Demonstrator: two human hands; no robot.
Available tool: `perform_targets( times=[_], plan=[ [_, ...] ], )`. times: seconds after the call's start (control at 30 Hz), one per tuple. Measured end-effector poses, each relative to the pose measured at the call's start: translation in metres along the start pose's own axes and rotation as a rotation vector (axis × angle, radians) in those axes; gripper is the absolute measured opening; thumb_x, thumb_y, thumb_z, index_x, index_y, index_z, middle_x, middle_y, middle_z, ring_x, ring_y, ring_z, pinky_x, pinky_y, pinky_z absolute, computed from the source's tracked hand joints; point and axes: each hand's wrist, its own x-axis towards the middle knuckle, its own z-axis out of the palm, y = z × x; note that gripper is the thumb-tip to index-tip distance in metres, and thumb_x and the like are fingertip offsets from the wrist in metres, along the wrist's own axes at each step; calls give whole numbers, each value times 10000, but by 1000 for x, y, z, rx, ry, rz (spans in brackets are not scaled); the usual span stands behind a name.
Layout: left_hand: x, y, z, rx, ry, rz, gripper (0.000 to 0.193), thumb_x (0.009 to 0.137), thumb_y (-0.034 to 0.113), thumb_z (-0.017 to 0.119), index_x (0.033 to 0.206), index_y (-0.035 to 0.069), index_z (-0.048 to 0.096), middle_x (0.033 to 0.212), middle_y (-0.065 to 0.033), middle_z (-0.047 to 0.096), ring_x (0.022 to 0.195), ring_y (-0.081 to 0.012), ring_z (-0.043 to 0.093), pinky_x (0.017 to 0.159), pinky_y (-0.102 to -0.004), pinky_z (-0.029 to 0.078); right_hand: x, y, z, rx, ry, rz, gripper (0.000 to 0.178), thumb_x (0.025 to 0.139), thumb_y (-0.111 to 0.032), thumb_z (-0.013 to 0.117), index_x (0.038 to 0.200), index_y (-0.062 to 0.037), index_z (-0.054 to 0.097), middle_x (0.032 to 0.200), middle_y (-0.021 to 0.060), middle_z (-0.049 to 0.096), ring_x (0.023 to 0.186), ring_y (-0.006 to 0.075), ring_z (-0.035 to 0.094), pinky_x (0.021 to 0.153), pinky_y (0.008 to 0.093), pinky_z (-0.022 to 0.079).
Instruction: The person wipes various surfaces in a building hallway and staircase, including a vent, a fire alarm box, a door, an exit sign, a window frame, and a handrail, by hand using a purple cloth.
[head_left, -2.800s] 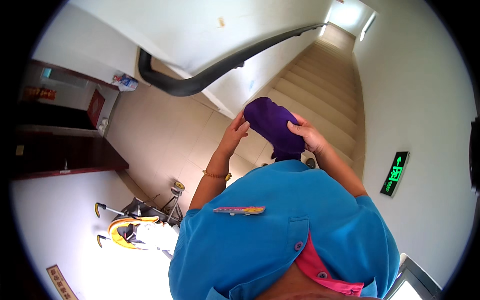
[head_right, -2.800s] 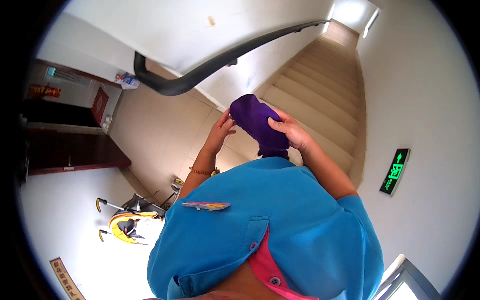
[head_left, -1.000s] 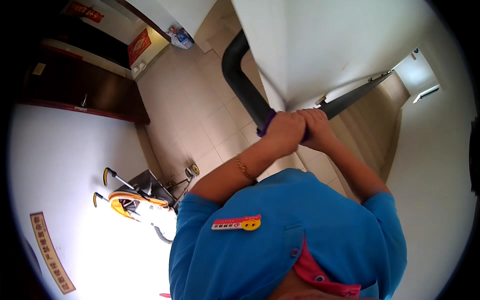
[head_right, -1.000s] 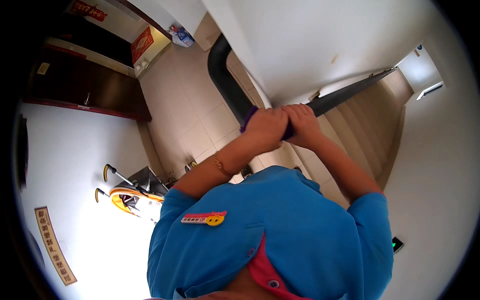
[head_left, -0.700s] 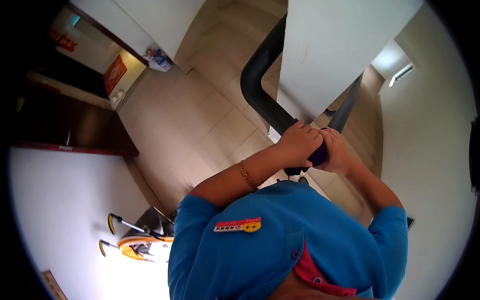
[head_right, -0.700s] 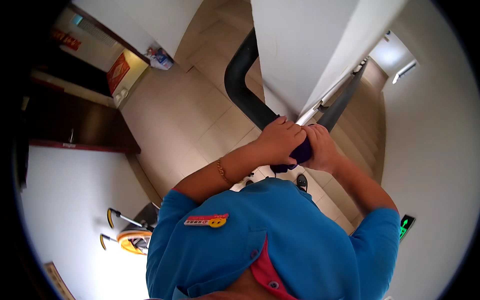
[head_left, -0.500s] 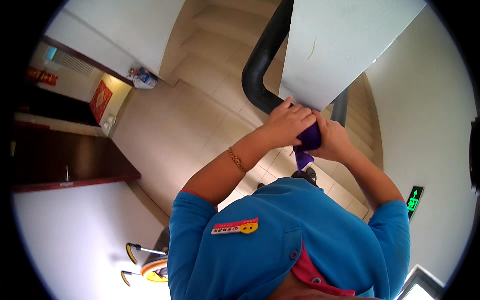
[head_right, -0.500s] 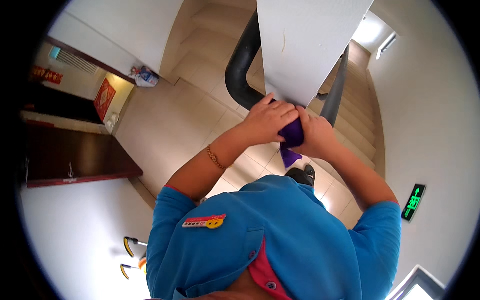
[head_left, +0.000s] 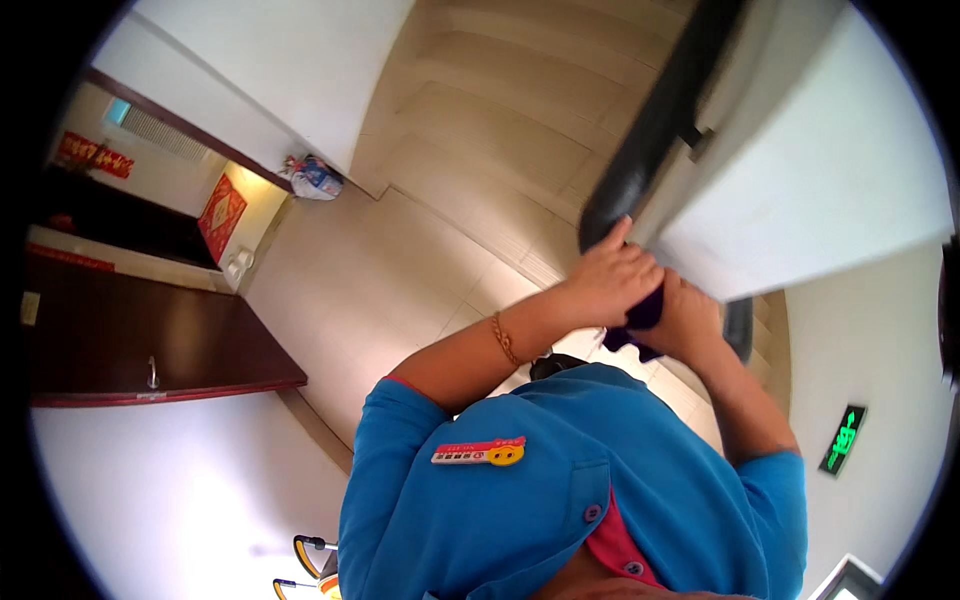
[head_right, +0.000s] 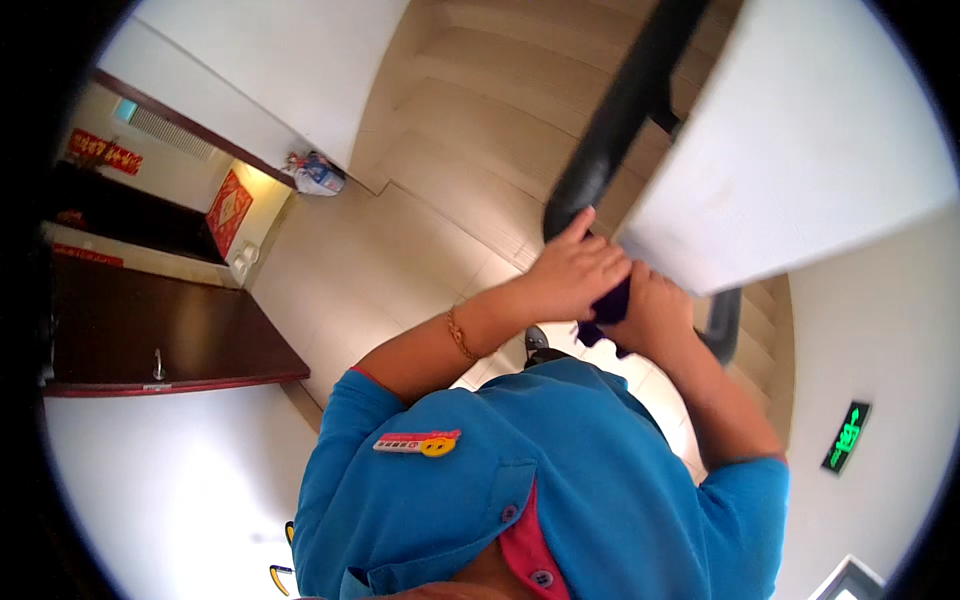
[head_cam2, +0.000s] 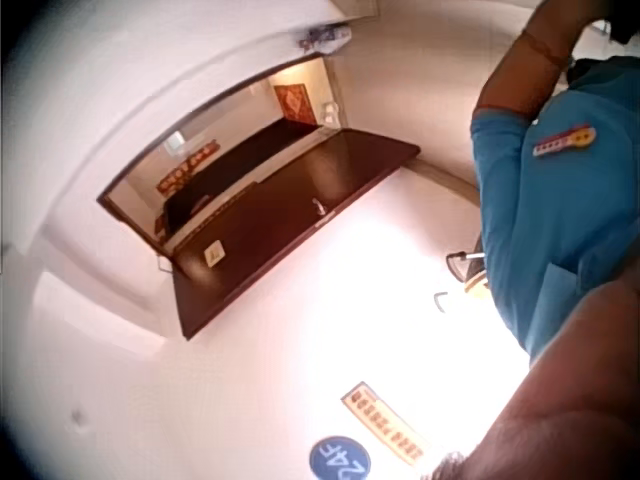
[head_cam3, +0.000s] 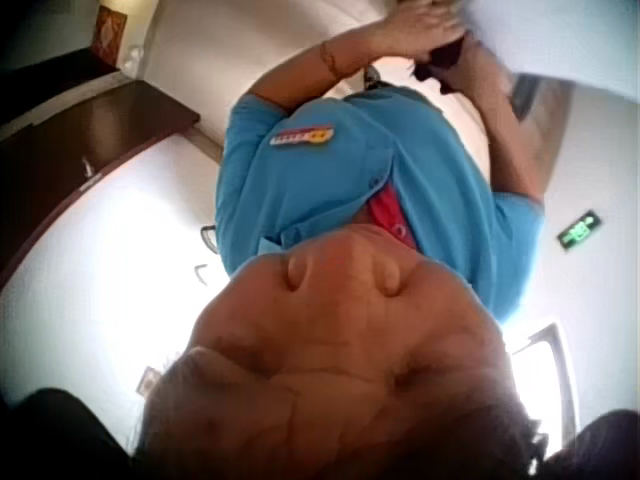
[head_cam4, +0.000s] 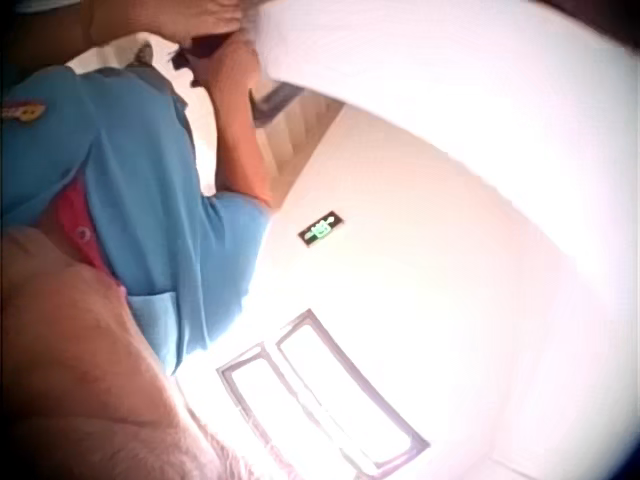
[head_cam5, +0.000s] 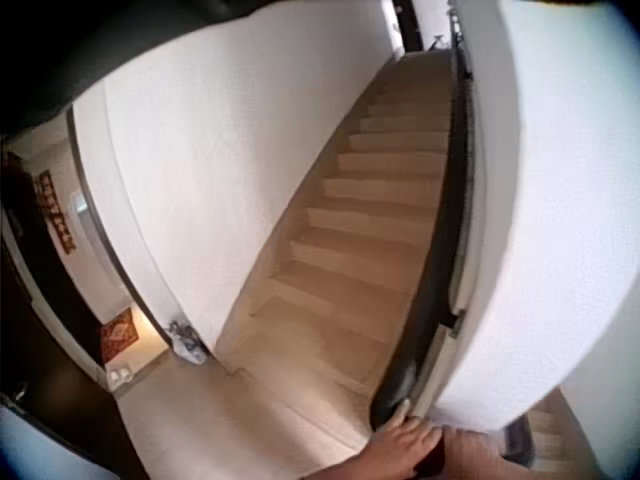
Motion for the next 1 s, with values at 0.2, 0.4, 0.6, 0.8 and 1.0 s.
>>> perform_targets(
  times=[0.2,0.4,0.6,0.8,1.0],
  plan=[
    [-15,-19,0,105,264,178,420,649,168,747,1048,85,647,1134,-38,648,1217,-211,544,1114,-560,280,1,-25,21,-48,87,85,695,609,-491,850,1004,-19,525,858,163,656,817,362,668,702,455,534],
    [-15,-33,12,-59,273,333,250,780,122,645,1025,74,662,1232,-87,629,1346,-245,468,1165,-590,195,-15,-19,44,-163,147,140,742,635,-504,816,1120,-14,539,908,135,666,859,321,669,771,416,519],
    [5,-38,12,147,373,490,164,863,175,581,980,123,684,1139,-52,659,1289,-239,501,1181,-612,150,-24,-19,51,-289,230,197,292,847,-146,598,1108,-17,583,972,135,679,915,301,668,833,412,499],
    [20,-79,-6,40,159,679,230,871,188,556,1049,141,694,1119,-7,630,1323,-234,441,1173,-571,165,4,-76,42,-225,364,376,667,702,-406,758,1158,24,530,1045,165,647,1004,329,621,930,447,430],
    [58,-123,-40,116,115,918,279,883,189,544,1133,150,662,1205,-23,589,1364,-249,405,1168,-588,168,48,-112,51,-1,455,746,1093,611,-585,834,1358,60,365,1173,217,614,1091,379,610,941,470,462]
  ],
)
